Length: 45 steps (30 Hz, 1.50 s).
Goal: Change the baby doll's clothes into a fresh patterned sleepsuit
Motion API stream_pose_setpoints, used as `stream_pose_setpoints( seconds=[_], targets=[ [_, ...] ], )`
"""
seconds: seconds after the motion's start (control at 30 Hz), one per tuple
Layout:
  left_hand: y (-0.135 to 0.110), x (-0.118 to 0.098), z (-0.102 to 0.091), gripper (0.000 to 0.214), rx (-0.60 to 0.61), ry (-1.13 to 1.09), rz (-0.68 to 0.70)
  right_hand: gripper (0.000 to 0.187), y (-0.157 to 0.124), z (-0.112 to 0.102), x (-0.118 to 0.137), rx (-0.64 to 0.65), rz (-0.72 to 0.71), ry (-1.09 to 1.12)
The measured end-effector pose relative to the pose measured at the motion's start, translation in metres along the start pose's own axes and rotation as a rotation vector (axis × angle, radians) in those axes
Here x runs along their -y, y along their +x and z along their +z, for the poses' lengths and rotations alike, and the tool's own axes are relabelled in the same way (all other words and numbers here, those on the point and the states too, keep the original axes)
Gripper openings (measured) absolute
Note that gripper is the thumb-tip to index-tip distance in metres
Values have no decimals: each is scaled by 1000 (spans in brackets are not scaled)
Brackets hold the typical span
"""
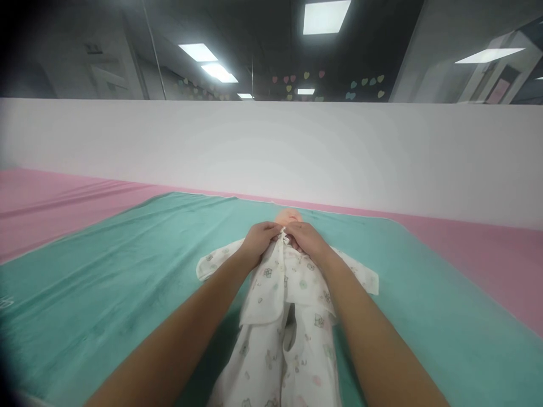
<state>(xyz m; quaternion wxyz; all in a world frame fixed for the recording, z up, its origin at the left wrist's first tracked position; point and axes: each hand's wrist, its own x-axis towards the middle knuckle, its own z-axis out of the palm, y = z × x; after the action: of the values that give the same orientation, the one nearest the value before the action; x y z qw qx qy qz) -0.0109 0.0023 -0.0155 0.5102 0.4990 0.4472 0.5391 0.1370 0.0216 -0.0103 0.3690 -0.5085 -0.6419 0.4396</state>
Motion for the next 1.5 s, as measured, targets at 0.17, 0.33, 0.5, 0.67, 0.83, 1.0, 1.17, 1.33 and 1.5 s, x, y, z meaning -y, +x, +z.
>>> stream_pose_setpoints(
  seconds=[0.17,0.33,0.5,0.67,0.83,1.0,1.17,1.33,1.5],
  targets=[
    [2,0,-2,13,20,-46,-35,25,1,0,1,4,-21,-63],
    [2,0,-2,12,24,-19,-12,24,1,0,1,-5,-5,-7],
    [1,-2,0,10,14,48,-13,20,3,-2,-1,30,24,151],
    [2,-4,2,9,27,46,-21,12,4,-6,-4,83,8,186],
    [6,-6,4,4,23,44,-43,12,6,-8,-8,89,22,163],
    [10,-5,5,6,15,-12,-51,16,6,-8,-8,105,14,175],
    [10,-6,5,6,-5,-64,-86,19,3,-7,-6,130,22,187],
    [11,-4,5,7,-12,-67,-90,19,3,-7,-6,109,9,180],
    [8,-4,5,4,-9,-12,-58,26,3,-6,-4,108,6,141]
  ],
)
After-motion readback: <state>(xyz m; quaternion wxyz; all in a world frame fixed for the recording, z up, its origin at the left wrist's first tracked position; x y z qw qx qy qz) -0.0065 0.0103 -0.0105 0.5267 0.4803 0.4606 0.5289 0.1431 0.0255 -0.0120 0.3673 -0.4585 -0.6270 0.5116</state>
